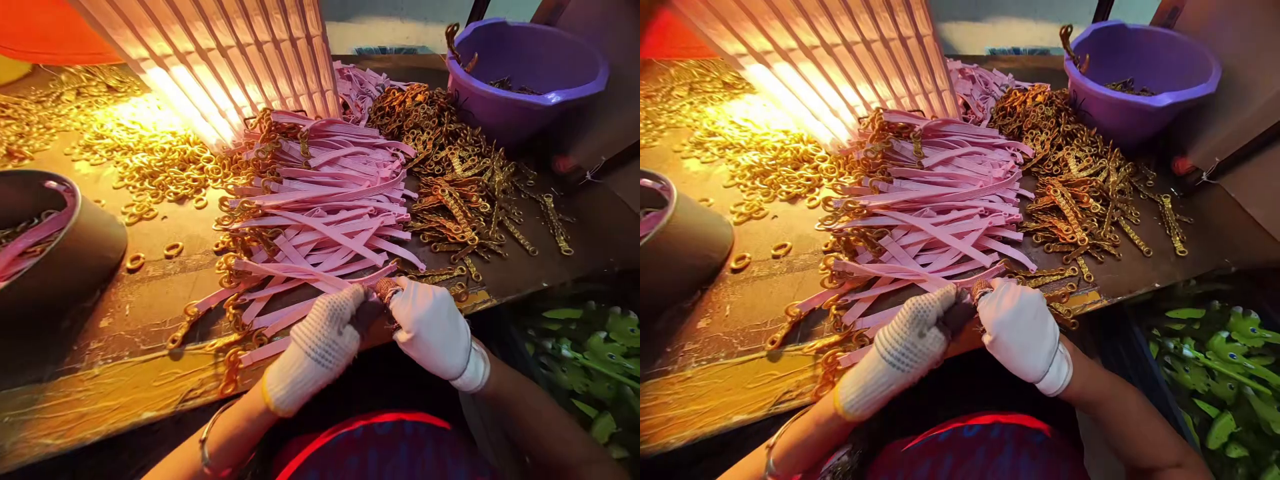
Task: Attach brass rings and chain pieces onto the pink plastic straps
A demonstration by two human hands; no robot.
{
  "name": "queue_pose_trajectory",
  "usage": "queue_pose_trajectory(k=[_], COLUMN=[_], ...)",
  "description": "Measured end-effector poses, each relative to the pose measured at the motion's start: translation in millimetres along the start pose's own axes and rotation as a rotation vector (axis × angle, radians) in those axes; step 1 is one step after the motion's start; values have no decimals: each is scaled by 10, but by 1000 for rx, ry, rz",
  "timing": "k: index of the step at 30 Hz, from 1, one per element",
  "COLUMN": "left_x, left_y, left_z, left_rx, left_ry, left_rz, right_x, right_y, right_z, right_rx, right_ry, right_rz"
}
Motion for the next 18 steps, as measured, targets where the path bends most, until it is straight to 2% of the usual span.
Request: queue_pose_trajectory(k=[3,5,9,12,15,18], left_x=[-37,-20,24,-6,-90,-169], left_y=[-1,12,-11,-44,5,152], left_z=[161,228,225,181,180,218], left_rx=[-41,-42,-62,-14,27,-23], left_ry=[53,36,24,-13,-17,3], left_rz=[89,77,-31,-7,27,48], right_x=[-87,-92,2,15,-99,-257], right_y=[-62,-95,-92,-44,-23,-62], right_z=[25,13,-43,-77,-86,-97], right_rx=[2,-1,25,-9,64,121], right_ry=[-29,-10,72,71,44,1], right_rz=[-36,-13,197,325,334,319])
Point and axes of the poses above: each hand's wrist, its own y-axis towards the middle knuckle, its own x-axis out of the back of the hand, z = x × y, the point moved 1 cm from there along y, towards the middle knuckle, and after that the axes turned 9 degrees about -y, right-handed, at the moved point
